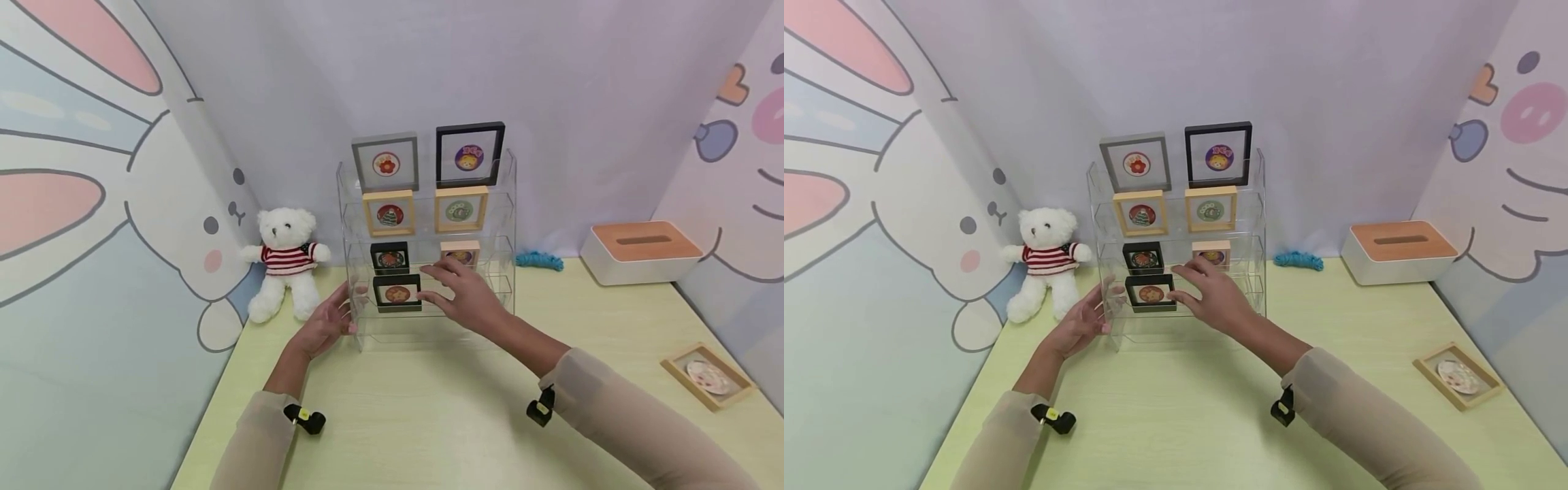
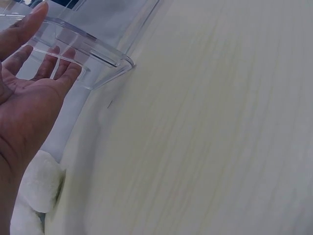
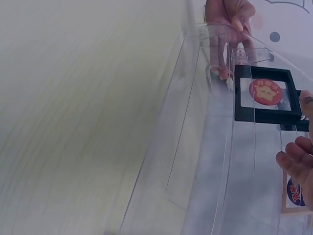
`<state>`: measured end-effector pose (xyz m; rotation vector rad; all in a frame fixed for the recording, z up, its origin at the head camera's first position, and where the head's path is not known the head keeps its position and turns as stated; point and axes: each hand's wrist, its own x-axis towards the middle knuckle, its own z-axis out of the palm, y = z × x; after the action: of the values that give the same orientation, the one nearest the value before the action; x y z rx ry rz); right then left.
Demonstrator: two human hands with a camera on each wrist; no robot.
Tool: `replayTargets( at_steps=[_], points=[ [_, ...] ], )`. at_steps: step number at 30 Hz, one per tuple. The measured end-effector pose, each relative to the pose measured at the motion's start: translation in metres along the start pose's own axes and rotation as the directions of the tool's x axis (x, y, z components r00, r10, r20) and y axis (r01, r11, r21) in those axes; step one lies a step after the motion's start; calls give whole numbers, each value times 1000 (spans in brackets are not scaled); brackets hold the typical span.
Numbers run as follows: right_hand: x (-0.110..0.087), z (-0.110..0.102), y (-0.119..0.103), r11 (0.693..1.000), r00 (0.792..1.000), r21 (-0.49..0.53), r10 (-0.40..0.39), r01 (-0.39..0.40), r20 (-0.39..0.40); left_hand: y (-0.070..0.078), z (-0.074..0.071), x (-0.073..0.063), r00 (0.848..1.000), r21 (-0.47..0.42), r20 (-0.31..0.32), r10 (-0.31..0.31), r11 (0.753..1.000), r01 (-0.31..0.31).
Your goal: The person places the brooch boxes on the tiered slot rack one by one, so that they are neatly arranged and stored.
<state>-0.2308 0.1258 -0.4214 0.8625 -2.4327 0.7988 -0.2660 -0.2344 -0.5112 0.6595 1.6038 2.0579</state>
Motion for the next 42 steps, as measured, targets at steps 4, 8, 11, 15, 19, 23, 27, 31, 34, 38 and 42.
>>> replayTargets(
  at_steps=[4, 8, 11, 15, 19, 23, 27, 31, 34, 38, 42],
  points=[
    [-8, -12, 7, 1000, 1000, -20, 3, -3, -13, 2, 1, 0, 1000, 8, -10, -12, 1000, 12],
    [-17, -28, 14, 999, 999, -35, -14, 13, -30, 2, 2, 0, 1000, 18, -4, -8, 1000, 8],
    [-25, -41, 21, 998, 998, -42, -40, 38, -53, 2, 2, 0, 1000, 21, -1, -6, 1000, 6],
    [-38, -57, 33, 995, 992, -60, -83, 78, -96, 1, 1, 0, 1000, 28, -6, -11, 1000, 11],
    [-53, -75, 46, 990, 981, -68, -134, 126, -140, 0, 0, 0, 1000, 37, -8, -14, 999, 15],
    [-66, -91, 56, 985, 968, -70, -171, 161, -186, -1, 0, 0, 1000, 41, -10, -18, 999, 18],
    [-80, -104, 68, 985, 964, -87, -162, 146, -212, -1, 0, 0, 1000, 52, -18, -20, 998, 21],
    [-96, -118, 81, 988, 969, -124, -122, 97, -213, 0, 2, 0, 999, 67, -36, -31, 997, 34],
    [-109, -129, 90, 988, 975, -152, -74, 42, -207, 1, 2, -1, 999, 77, -40, -33, 996, 36],
    [-126, -141, 101, 982, 979, -185, 5, -43, -202, 1, 1, -1, 999, 95, -31, -23, 995, 26],
    [-145, -152, 113, 974, 973, -196, 68, -113, -221, 1, 1, -1, 999, 103, -31, -22, 994, 25]
  ],
)
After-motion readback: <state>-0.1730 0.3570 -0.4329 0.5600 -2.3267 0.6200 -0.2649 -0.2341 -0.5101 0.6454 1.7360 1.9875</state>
